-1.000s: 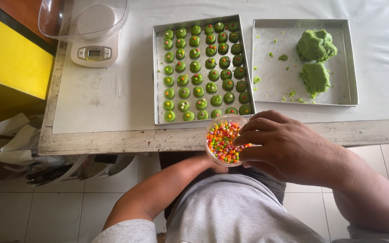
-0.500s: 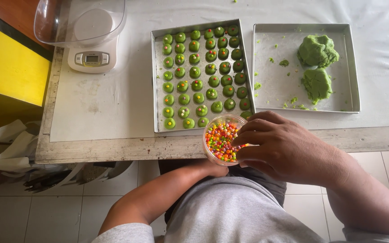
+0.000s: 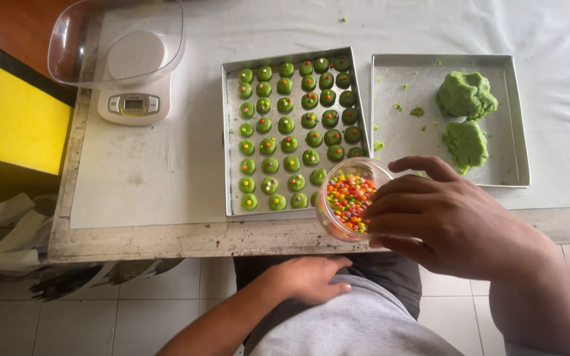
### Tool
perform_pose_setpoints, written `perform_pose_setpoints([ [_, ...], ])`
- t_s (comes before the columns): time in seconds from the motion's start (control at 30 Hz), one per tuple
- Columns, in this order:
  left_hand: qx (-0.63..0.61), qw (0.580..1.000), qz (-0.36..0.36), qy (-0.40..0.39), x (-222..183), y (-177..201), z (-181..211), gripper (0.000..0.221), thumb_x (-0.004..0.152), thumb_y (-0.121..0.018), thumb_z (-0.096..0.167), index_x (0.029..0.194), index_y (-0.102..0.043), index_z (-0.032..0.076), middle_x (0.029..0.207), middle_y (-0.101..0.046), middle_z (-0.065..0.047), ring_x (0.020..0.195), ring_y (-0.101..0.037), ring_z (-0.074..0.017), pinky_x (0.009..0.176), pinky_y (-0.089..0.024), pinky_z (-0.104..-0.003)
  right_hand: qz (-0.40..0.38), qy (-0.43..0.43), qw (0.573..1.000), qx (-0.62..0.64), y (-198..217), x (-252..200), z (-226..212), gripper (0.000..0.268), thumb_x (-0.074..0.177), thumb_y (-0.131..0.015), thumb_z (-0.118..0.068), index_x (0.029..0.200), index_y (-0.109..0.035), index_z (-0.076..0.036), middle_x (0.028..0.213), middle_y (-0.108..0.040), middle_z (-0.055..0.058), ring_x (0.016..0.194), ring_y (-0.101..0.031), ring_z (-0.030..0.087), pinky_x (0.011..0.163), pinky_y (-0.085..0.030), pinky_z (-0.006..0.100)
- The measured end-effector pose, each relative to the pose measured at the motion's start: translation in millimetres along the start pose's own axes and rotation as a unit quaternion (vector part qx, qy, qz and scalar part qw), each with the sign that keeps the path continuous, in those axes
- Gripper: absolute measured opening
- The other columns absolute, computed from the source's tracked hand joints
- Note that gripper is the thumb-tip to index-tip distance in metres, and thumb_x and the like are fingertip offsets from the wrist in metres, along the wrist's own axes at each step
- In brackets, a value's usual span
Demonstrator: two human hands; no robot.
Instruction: Placing colorful sprinkles on top of small green dough balls arranged on a baking tray.
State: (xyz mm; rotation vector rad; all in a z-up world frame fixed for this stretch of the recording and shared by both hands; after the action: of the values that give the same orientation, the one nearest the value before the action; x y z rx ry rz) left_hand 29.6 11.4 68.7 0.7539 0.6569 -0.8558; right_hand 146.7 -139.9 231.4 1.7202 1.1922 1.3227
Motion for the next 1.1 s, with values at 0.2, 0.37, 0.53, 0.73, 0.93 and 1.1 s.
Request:
perform_pose_setpoints([
  [0.2,-0.269,0.942,0.039,-0.197,-42.2,23.1,0.1,0.088,0.088,-0.047,0.061,0.161,-0.025,0.017,0.157,-0.050,-0.012,0.127,-0.063,-0.0258,0.098,-0.053,-0.035,0.002,0.021,1.000,-0.014,19.1,12.1,-0.3,0.017,0.098,-0.061,-0.028,0.092,-0.073,-0.017,0.093,-0.072,-0.002,0.084,-0.066,0.016,0.097,-0.048,0.043],
  [0.37,-0.539,0.722,0.047,-0.432,-11.6,12.0,-15.8,0.106,0.083,-0.060,0.076,0.147,-0.022,0.001,0.155,-0.039,-0.035,0.141,-0.046,-0.0441,0.114,-0.047,-0.056,-0.017,0.041,0.998,0.039,14.0,29.5,-5.7,0.019,0.100,-0.057,-0.026,0.091,-0.071,-0.016,0.091,-0.071,-0.001,0.080,-0.066,0.016,0.096,-0.049,0.042],
  [0.53,-0.702,0.499,0.017,-0.508,40.1,-10.9,-30.0,0.127,0.074,-0.048,0.082,0.166,-0.020,0.000,0.152,-0.050,-0.025,0.138,-0.054,-0.0355,0.105,-0.057,-0.045,-0.052,0.065,0.990,0.115,-8.4,41.3,-8.3,0.023,0.105,-0.055,-0.023,0.088,-0.064,-0.010,0.082,-0.063,0.004,0.072,-0.057,0.026,0.090,-0.052,0.042],
  [0.73,-0.818,0.361,-0.075,-0.441,23.4,8.2,-14.2,0.108,0.089,-0.047,0.065,0.174,-0.013,0.009,0.158,-0.040,-0.027,0.136,-0.050,-0.0437,0.087,-0.059,-0.064,-0.132,0.004,0.986,0.103,-23.4,38.7,-2.6,0.025,0.106,-0.052,-0.029,0.097,-0.068,-0.013,0.091,-0.069,0.004,0.075,-0.061,0.031,0.067,-0.050,0.043],
  [0.93,-0.795,0.424,-0.048,-0.431,37.0,2.9,-17.9,0.106,0.091,-0.044,0.072,0.171,-0.017,0.006,0.163,-0.038,-0.021,0.146,-0.044,-0.0350,0.116,-0.044,-0.050,-0.370,-0.042,0.923,-0.096,-73.4,31.3,3.6,0.017,0.089,-0.068,-0.012,0.104,-0.061,-0.016,0.097,-0.068,0.000,0.071,-0.073,0.028,0.047,-0.056,0.046],
  [1.1,-0.795,0.447,-0.088,-0.400,65.5,-20.2,-45.6,0.106,0.094,-0.030,0.086,0.161,-0.044,0.005,0.129,-0.066,-0.031,0.107,-0.067,-0.0541,0.069,-0.058,-0.067,-0.484,-0.030,0.862,-0.148,-93.5,47.8,4.0,0.021,0.096,-0.073,-0.031,0.110,-0.069,-0.016,0.104,-0.073,0.002,0.089,-0.073,0.026,0.067,-0.061,0.043],
])
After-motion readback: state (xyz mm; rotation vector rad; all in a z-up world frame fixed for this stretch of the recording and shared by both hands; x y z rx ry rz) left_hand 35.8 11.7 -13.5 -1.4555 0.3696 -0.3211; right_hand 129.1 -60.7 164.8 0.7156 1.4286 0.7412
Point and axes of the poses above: each hand's wrist, its own x-axis towards the middle knuckle, its own y-axis out of the back of the hand, z = x × y, the point moved 2 cm from there along x, towards the middle knuckle
